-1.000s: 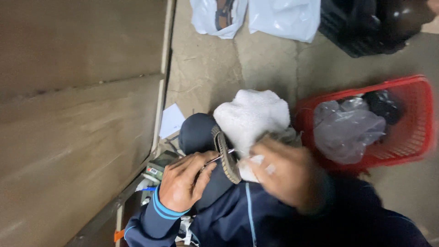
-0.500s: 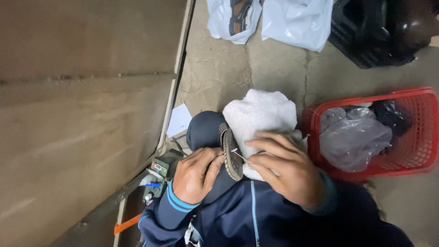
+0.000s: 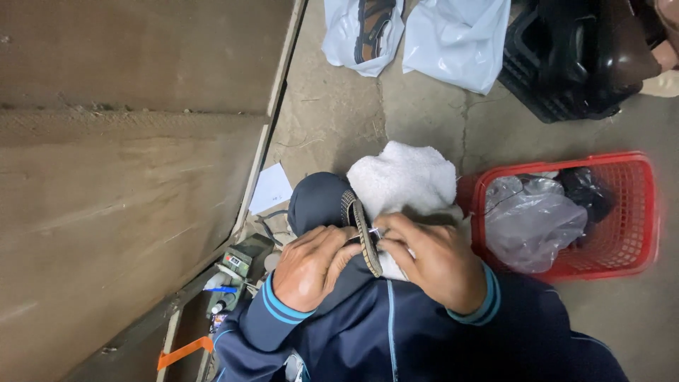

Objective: The person is sewing the sole of a beige slipper using a needle and white thread. They repeatedly push the needle through the sole and pull the thread tight to secure the stitching.

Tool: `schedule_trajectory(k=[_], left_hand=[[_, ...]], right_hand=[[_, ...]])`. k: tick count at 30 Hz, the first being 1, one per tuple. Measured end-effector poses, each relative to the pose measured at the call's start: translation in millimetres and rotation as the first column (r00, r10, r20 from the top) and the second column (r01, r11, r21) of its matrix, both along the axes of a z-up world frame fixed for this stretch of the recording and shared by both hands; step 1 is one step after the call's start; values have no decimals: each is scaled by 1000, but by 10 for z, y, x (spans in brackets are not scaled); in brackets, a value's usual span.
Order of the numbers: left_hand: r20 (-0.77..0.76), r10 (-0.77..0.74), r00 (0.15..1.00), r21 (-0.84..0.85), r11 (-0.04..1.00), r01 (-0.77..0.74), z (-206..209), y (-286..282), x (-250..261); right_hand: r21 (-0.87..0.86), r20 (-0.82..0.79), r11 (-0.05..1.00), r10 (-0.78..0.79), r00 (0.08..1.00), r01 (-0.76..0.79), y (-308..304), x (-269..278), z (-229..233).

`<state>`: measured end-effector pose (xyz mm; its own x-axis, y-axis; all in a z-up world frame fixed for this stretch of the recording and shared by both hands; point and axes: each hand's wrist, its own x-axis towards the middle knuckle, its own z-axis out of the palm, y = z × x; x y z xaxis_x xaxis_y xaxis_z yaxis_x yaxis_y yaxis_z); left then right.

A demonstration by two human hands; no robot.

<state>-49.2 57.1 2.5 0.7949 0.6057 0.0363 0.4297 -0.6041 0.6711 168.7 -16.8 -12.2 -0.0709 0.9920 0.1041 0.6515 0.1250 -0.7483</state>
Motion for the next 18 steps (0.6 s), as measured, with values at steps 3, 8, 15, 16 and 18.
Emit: schedule_trajectory(k=[3,8,15,16,18], left_hand=[[-6,11,1000,58,998,-10,-120,-16,-47],[-174,275,946,166,955,-247,-321,-105,-248],[-496,558,666,190,818,-543,-657,-290,-941],[-495,575,652,195,804,-561,-633,-311,-867],[-355,522,775,203,853,-481,-593,-320,-718]], right_hand=[[-151,-126,987,44,991,-63,-82,30,42],[-130,-112,991,-57,992,42,-121,4,142],[147,208,987,-96,974,65,-111,-6,-77],[152,205,987,-75,976,44,-92,7,-12],[137,55,990,8,998,-15,-50,26,134]])
